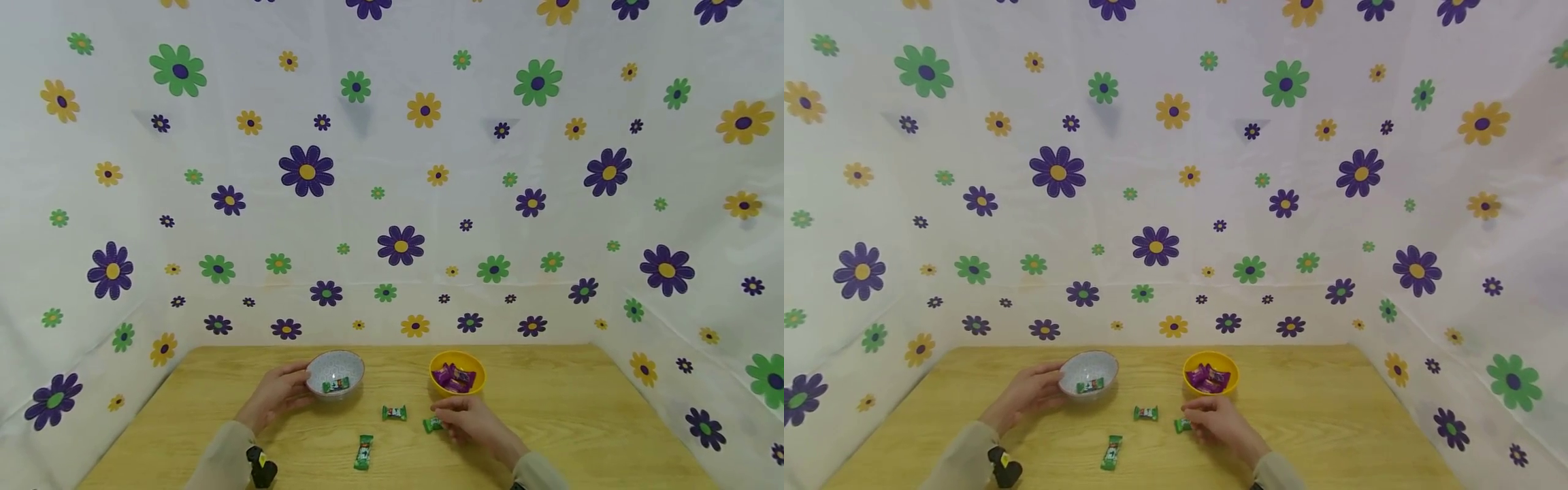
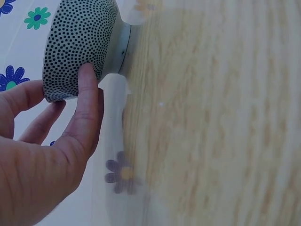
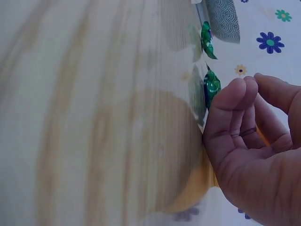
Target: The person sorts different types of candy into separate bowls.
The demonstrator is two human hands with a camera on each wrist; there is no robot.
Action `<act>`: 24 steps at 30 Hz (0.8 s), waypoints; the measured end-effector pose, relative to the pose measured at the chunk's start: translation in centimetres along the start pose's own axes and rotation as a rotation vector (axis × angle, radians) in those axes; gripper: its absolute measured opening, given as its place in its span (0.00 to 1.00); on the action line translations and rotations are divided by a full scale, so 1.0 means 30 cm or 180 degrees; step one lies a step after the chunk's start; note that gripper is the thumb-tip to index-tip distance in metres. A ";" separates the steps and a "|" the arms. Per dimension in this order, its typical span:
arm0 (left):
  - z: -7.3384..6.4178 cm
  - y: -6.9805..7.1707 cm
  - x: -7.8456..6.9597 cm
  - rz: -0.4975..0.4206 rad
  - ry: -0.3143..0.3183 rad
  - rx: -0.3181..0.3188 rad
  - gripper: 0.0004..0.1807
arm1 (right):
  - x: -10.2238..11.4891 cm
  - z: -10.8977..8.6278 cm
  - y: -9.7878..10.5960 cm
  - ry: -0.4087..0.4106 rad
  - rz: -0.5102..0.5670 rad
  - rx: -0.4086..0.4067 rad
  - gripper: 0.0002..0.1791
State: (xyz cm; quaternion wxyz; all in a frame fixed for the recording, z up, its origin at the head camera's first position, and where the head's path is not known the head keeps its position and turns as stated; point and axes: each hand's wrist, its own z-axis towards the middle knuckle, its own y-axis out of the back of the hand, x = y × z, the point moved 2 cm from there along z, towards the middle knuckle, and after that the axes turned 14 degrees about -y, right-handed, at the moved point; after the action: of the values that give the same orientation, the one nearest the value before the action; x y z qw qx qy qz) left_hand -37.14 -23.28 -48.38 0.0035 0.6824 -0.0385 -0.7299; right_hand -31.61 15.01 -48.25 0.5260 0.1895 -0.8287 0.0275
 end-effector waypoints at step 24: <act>-0.010 0.002 -0.012 0.0049 0.0022 -0.0046 0.26 | -0.028 0.008 -0.001 0.0108 -0.0886 -0.0616 0.18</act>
State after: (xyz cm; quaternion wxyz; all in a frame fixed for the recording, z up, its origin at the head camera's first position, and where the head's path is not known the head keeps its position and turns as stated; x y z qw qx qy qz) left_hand -36.81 -23.34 -48.03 0.0142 0.6846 -0.0384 -0.7278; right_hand -31.50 15.18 -49.11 0.5544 0.2504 -0.7842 -0.1223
